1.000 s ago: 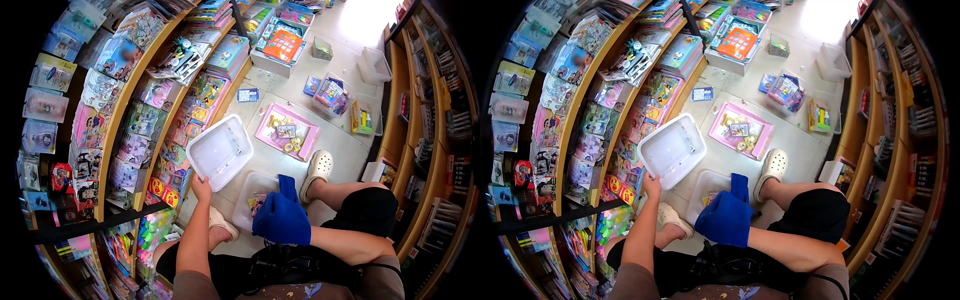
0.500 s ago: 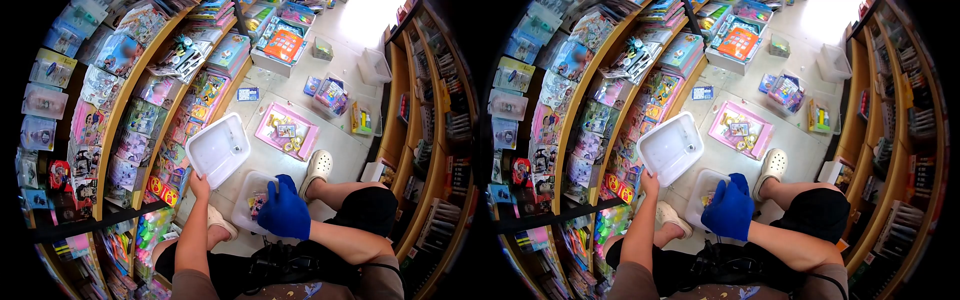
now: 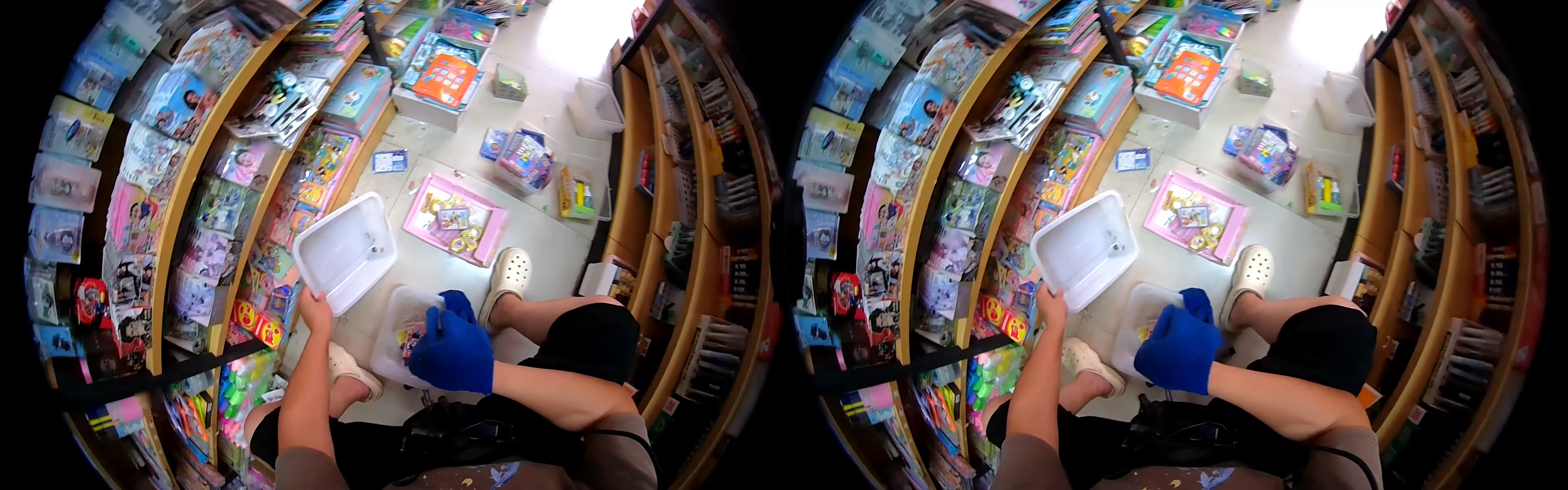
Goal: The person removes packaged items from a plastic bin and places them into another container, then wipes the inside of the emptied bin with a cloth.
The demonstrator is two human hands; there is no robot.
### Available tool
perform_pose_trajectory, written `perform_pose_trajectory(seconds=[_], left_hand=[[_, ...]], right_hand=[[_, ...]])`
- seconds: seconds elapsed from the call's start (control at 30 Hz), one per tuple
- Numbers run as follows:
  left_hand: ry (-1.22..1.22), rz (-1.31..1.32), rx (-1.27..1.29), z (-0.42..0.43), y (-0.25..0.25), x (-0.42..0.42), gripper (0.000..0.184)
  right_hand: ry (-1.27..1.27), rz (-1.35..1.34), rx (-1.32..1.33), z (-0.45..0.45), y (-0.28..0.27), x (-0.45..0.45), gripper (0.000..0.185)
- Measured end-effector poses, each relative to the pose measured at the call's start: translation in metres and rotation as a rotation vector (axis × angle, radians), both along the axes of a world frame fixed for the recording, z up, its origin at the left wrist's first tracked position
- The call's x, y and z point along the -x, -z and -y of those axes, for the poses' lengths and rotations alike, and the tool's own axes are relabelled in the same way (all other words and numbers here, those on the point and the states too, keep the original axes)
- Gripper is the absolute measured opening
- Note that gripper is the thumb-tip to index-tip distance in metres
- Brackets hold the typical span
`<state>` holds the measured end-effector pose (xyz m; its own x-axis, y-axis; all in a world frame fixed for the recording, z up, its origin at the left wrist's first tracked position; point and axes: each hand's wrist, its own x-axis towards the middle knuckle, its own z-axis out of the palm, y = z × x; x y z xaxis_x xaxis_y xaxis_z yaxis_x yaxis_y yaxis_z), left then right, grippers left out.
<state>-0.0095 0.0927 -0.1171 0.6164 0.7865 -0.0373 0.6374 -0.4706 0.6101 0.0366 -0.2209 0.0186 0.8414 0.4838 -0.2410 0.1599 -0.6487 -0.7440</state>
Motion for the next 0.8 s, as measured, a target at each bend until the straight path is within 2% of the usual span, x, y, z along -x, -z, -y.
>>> perform_pose_trajectory(seconds=[0.07, 0.17, 0.27, 0.4, 0.5, 0.53, 0.6, 0.7, 0.8], left_hand=[[-0.029, 0.077, 0.068, 0.000, 0.000, -0.001, 0.026], [0.055, -0.078, -0.072, -0.011, 0.017, 0.003, 0.026], [0.067, 0.010, 0.050, -0.014, 0.018, -0.001, 0.023], [0.042, 0.070, 0.176, 0.008, -0.016, -0.033, 0.019], [-0.009, 0.111, 0.349, 0.015, -0.030, -0.069, 0.015], [0.038, 0.151, 0.349, 0.025, -0.041, -0.085, 0.013], [0.134, 0.230, 0.352, 0.049, -0.064, -0.122, 0.011], [0.198, 0.316, 0.497, 0.095, -0.095, -0.180, 0.009], [0.393, 0.340, 0.309, 0.121, -0.085, -0.243, 0.011]], right_hand=[[0.017, 0.007, 0.000, 0.000, -0.001, 0.001, 0.020], [0.056, 0.025, -0.002, 0.002, 0.000, 0.001, 0.019], [0.108, 0.053, 0.015, 0.005, -0.001, 0.002, 0.018], [0.177, 0.086, 0.063, 0.007, -0.003, 0.002, 0.017], [0.205, 0.045, 0.077, 0.012, -0.015, -0.001, 0.015], [0.198, -0.035, 0.059, 0.019, -0.054, -0.013, 0.015], [0.152, -0.059, 0.039, 0.023, -0.056, -0.009, 0.015], [0.067, -0.073, -0.008, 0.026, -0.050, 0.002, 0.015], [-0.021, -0.094, -0.073, 0.030, -0.047, 0.011, 0.015]])
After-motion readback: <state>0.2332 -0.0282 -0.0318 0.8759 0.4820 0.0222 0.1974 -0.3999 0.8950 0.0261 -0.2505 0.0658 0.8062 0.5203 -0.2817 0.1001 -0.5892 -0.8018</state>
